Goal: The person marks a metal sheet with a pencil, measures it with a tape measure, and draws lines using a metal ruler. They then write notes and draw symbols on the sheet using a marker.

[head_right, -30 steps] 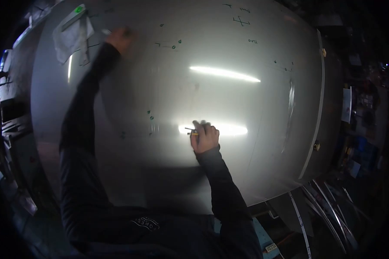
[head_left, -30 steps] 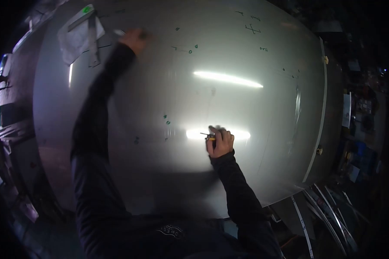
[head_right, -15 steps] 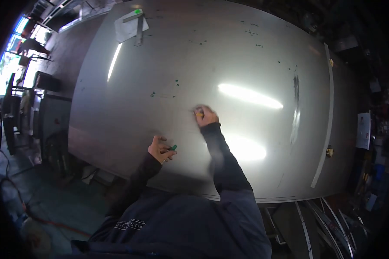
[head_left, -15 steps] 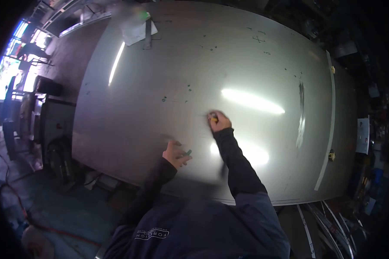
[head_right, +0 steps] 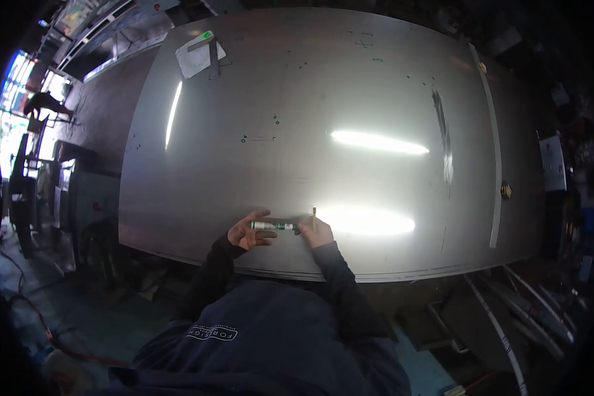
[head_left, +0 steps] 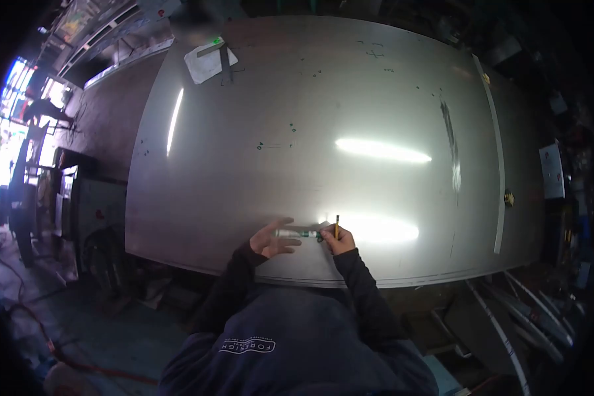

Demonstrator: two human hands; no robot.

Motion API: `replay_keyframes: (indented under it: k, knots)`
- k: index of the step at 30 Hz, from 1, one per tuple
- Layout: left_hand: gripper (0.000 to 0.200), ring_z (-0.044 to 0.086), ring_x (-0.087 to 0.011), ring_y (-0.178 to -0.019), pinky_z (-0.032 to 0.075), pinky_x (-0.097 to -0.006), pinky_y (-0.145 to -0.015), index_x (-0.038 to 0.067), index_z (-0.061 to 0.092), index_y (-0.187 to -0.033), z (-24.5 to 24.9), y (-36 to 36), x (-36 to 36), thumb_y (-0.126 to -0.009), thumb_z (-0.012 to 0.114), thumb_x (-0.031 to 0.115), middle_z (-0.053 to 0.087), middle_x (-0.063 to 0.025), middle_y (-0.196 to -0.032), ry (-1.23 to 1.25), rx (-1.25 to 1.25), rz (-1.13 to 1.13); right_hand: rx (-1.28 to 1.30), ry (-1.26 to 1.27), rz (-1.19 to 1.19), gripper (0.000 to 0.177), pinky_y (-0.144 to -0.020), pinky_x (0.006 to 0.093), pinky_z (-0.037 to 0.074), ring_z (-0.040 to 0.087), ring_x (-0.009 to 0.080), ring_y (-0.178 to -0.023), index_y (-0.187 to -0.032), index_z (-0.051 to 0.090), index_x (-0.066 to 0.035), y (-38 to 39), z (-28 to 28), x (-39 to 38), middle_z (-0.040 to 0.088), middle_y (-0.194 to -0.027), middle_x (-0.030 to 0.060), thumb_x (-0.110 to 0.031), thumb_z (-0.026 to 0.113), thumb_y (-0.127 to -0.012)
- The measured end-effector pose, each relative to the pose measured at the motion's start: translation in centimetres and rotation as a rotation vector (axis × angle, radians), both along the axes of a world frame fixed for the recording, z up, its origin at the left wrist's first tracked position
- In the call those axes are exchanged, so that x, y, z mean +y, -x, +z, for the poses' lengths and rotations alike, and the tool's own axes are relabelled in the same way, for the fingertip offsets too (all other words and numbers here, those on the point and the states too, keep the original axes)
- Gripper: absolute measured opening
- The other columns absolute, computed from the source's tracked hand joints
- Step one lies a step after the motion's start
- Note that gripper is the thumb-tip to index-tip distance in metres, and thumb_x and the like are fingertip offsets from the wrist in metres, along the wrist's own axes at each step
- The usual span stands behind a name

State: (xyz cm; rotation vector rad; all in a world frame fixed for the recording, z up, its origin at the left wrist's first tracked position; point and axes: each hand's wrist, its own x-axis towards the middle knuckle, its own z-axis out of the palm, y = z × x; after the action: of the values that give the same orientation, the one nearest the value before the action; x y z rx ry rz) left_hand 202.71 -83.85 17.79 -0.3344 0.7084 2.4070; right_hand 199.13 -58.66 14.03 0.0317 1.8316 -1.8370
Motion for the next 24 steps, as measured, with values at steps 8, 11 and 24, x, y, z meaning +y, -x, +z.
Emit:
replay_keyframes:
  k: [8,11,24]
  knots:
    - [0.028,0.056,-0.0121,-0.060,0.045,-0.0283,-0.056,0.002,0.064,-0.108,-1.4,0.8,-2.9,-0.097,0.059,0.027,0.059,-0.0040,-0.072,0.772,0.380,-0.171,-0.091,0.072,0.224,0.026,-0.046,0.0211,0.031,0.038,0.0017,-0.049,-0.095,0.064,-0.003,-3.4,2.1,-7.1,0.059,-0.068,-0.0047,-0.029,0.064,-0.095]
    - [0.029,0.053,-0.0092,-0.056,0.043,-0.0269,-0.053,0.001,0.066,-0.095,-0.8,0.6,-4.5,-0.096,0.060,0.030,0.057,-0.0018,-0.066,0.771,0.418,-0.224,-0.211,0.098,0.263,0.029,-0.045,0.0217,0.030,0.037,0.0018,-0.049,-0.088,0.063,-0.005,-4.8,3.2,-9.3,0.048,-0.061,-0.0082,-0.032,0.061,-0.097]
    - [0.028,0.052,-0.0154,-0.055,0.043,-0.0292,-0.048,0.012,0.057,-0.084,-6.3,16.3,-15.4,-0.093,0.064,0.037,0.054,-0.0040,-0.068,0.623,-0.493,0.948,0.559,-0.858,-0.131,0.020,-0.058,0.0448,0.052,0.065,0.0342,-0.067,-0.091,0.063,-0.013,-4.1,6.4,-12.7,0.066,-0.075,0.0114,-0.033,0.066,-0.088]
